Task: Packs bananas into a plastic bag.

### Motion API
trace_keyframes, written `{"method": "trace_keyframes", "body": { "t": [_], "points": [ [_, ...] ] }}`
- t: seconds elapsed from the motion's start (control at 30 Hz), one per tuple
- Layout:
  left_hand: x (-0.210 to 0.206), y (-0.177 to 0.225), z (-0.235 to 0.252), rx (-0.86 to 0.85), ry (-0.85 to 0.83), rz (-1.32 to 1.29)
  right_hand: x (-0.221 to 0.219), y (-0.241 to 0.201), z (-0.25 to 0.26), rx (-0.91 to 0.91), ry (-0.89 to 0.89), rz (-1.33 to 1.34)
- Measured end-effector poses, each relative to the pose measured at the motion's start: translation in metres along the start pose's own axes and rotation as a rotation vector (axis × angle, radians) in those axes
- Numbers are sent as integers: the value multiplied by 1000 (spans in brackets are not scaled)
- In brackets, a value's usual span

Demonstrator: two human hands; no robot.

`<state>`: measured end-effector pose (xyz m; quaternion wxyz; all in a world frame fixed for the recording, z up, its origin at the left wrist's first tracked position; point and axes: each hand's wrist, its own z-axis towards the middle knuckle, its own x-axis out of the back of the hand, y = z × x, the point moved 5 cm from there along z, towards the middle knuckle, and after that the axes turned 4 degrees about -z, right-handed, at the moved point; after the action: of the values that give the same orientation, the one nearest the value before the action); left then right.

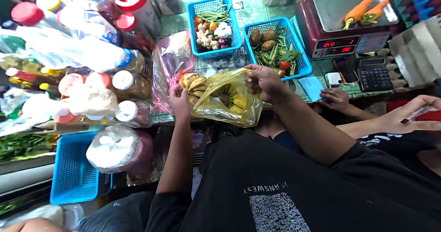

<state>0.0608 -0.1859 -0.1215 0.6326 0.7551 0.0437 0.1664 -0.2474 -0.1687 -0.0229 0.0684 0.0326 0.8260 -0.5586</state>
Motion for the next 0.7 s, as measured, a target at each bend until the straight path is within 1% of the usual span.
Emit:
{"method": "trace_keyframes", "body": {
  "t": [0.03,0.07,0.1,0.13,0.17,0.2,0.23,0.27,0.3,0.33,0.37,0.43,0.5,0.53,0.57,0.6,0.63,0.67,0.7],
  "points": [
    [3,29,-25,-104,-59,-83,-1,4,-1,-15,3,-8],
    [1,56,-49,-182,-173,-154,-3,9,-2,-35,1,-21],
    [-7,77,-72,-232,-349,-167,-6,13,-2,-52,-9,-18],
    [-20,88,-89,-232,-528,-126,-12,17,-3,-64,-25,-11],
    [-39,85,-99,-165,-680,-49,-19,21,-4,-72,-46,-5],
    [-59,67,-104,-18,-783,40,-28,25,-7,-80,-62,-3],
    [-77,40,-103,172,-796,90,-38,30,-10,-86,-82,-14],
    [-90,11,-98,373,-725,65,-49,35,-13,-88,-99,-39],
    [-99,-16,-91,544,-609,-3,-59,41,-17,-92,-117,-71],
    [-103,-36,-88,660,-500,-60,-68,48,-20,-106,-161,-87],
    [-106,-52,-86,707,-416,-82,-76,53,-21,-119,-203,-93],
    [-112,-73,-87,718,-305,-127,-88,60,-24,-133,-277,-76],
    [-116,-78,-89,743,-293,-249,-95,59,-26,-145,-366,-55],
    [-116,-75,-91,699,-328,-272,-95,56,-26,-135,-410,-59],
    [-113,-66,-95,635,-393,-237,-91,53,-23,-94,-444,-99],
    [-109,-54,-102,580,-481,-139,-82,47,-16,-16,-446,-183],
    [-104,-30,-106,542,-554,17,-68,45,-1,62,-408,-282],
    [-103,0,-108,633,-569,116,-46,47,19,111,-311,-391],
    [-106,14,-107,729,-527,134,-20,56,42,108,-174,-505]
  ]
}}
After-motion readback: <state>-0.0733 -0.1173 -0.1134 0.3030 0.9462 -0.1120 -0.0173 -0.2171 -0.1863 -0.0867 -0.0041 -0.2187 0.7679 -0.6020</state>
